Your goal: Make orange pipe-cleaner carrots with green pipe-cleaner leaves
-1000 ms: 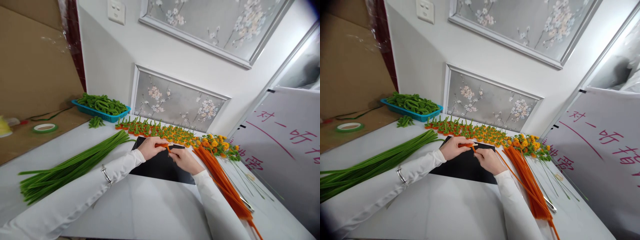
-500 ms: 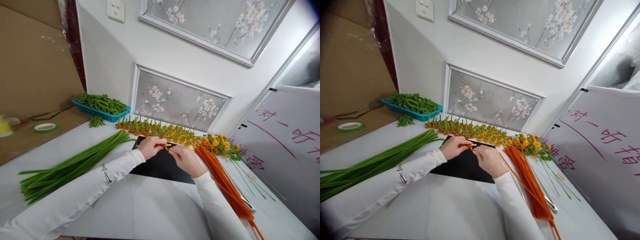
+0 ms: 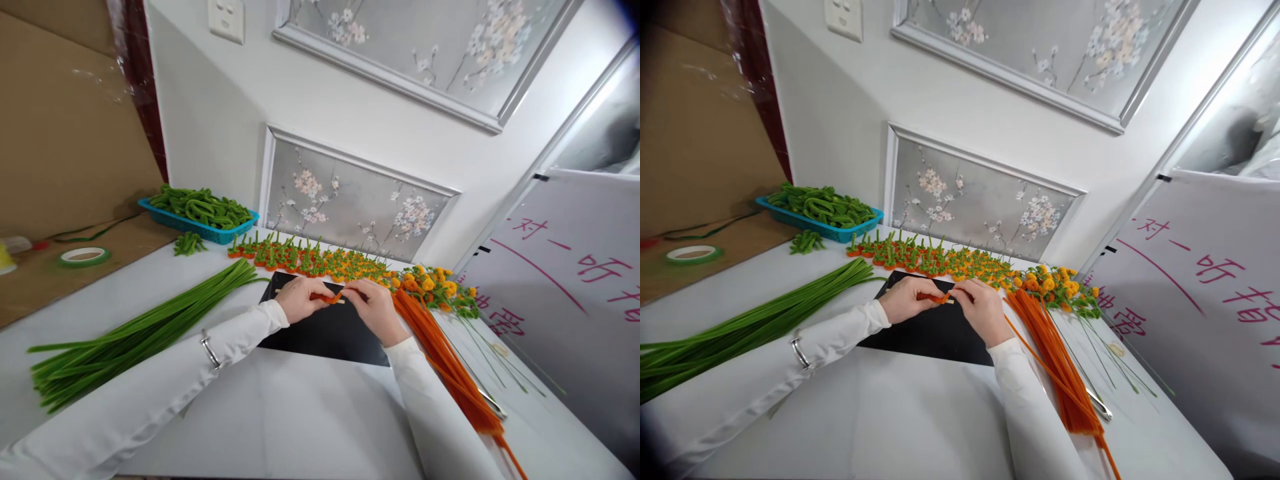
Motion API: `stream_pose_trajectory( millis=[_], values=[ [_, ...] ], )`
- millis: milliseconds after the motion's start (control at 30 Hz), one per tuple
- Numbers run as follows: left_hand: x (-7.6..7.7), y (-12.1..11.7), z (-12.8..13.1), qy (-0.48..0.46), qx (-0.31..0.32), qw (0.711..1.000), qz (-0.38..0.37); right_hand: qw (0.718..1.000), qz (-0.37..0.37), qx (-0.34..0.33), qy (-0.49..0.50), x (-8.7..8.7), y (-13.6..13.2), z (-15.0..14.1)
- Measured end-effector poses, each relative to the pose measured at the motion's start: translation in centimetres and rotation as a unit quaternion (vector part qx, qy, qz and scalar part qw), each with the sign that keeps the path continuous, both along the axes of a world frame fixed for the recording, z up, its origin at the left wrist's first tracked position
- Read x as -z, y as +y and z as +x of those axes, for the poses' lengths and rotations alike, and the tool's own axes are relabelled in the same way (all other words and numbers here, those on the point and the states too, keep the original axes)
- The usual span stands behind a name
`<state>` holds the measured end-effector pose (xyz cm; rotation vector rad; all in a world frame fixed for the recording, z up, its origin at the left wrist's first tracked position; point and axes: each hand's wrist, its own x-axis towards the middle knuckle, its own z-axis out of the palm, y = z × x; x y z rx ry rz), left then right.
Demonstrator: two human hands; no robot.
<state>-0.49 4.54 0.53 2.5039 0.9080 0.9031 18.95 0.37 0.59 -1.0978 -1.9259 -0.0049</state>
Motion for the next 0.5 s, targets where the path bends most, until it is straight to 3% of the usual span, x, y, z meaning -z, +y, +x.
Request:
stream_pose_trajectory(
  millis=[500],
  values=[
    [0.4,-0.5,0.7,-0.084,-0.01,0.995,-0.054,0.992,-0.105,-0.014,-0.066,1.4,1.0,0.7]
  ],
)
